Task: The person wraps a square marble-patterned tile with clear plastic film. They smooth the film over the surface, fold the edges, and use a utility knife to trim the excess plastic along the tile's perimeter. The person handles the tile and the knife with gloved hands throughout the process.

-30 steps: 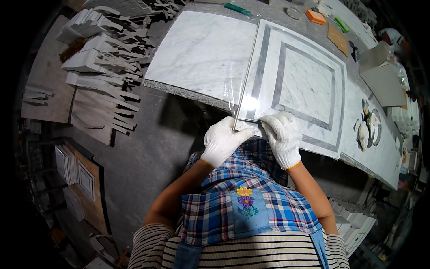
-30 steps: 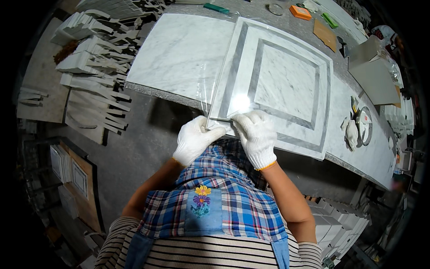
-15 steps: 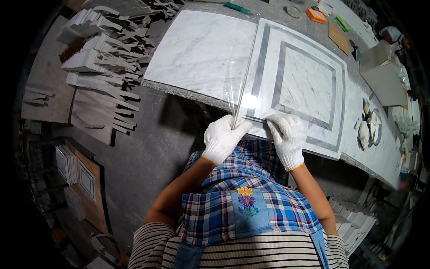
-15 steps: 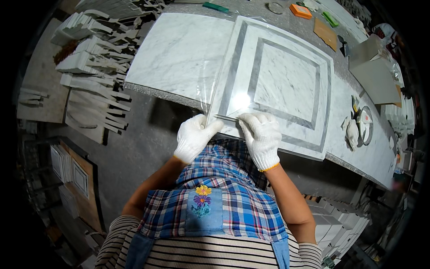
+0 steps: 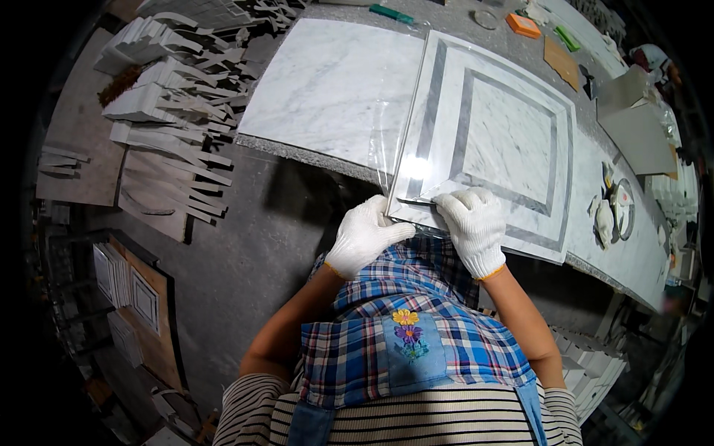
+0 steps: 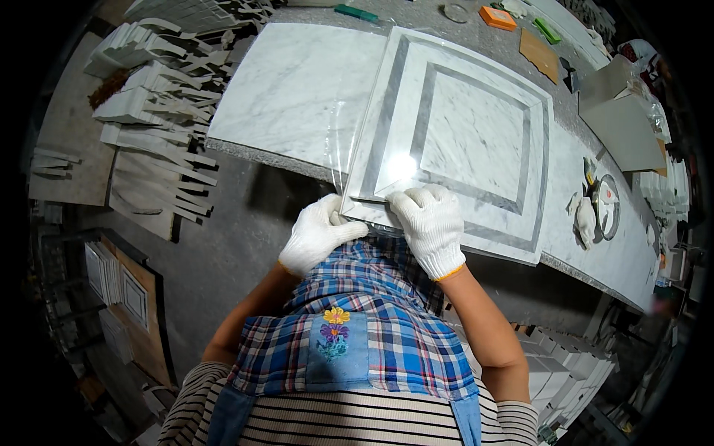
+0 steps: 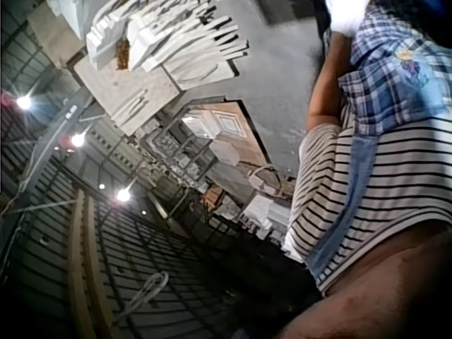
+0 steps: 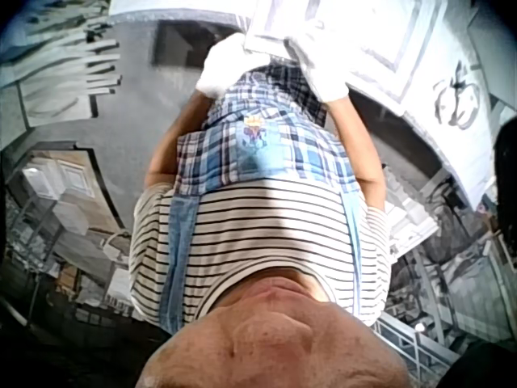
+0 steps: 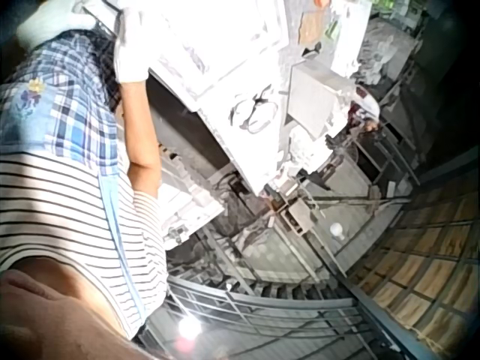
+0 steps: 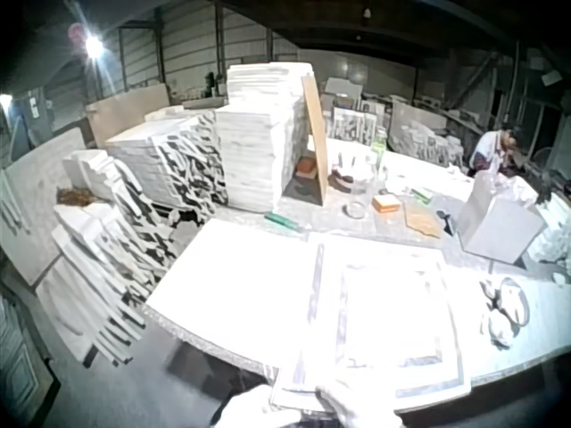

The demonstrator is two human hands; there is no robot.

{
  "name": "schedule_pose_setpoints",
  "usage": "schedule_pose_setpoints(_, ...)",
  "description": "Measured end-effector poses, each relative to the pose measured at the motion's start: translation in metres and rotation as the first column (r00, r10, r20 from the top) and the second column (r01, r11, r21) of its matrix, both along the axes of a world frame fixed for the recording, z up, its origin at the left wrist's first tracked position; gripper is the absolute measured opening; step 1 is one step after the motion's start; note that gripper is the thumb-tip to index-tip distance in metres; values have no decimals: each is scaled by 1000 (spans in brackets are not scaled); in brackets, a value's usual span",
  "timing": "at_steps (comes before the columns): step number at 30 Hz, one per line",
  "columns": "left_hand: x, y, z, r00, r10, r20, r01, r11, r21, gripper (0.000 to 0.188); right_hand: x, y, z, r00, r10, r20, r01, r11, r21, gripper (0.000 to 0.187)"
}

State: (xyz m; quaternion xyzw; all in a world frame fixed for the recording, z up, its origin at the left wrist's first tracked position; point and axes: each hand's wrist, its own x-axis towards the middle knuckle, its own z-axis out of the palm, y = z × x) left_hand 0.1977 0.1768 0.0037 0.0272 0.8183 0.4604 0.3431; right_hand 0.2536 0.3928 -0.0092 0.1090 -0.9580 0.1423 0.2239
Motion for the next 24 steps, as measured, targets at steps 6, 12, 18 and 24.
schedule_pose_setpoints(6,-2,0,9,998,5,62,-4,1000,-13,45,1,4,5,995,71,-66,-69,997,45,14)
schedule_pose_setpoints(12,-4,-1,9,997,-2,80,4,1000,-17,44,0,3,5,997,59,-58,-58,998,22,15)
schedule_pose_setpoints(18,-4,-5,2,997,-11,79,10,1000,15,40,1,1,4,998,3,-57,-1,999,34,14)
schedule_pose_setpoints(24,-5,-7,-6,998,-24,50,22,999,35,35,15,0,8,1000,6,5,-6,999,54,17)
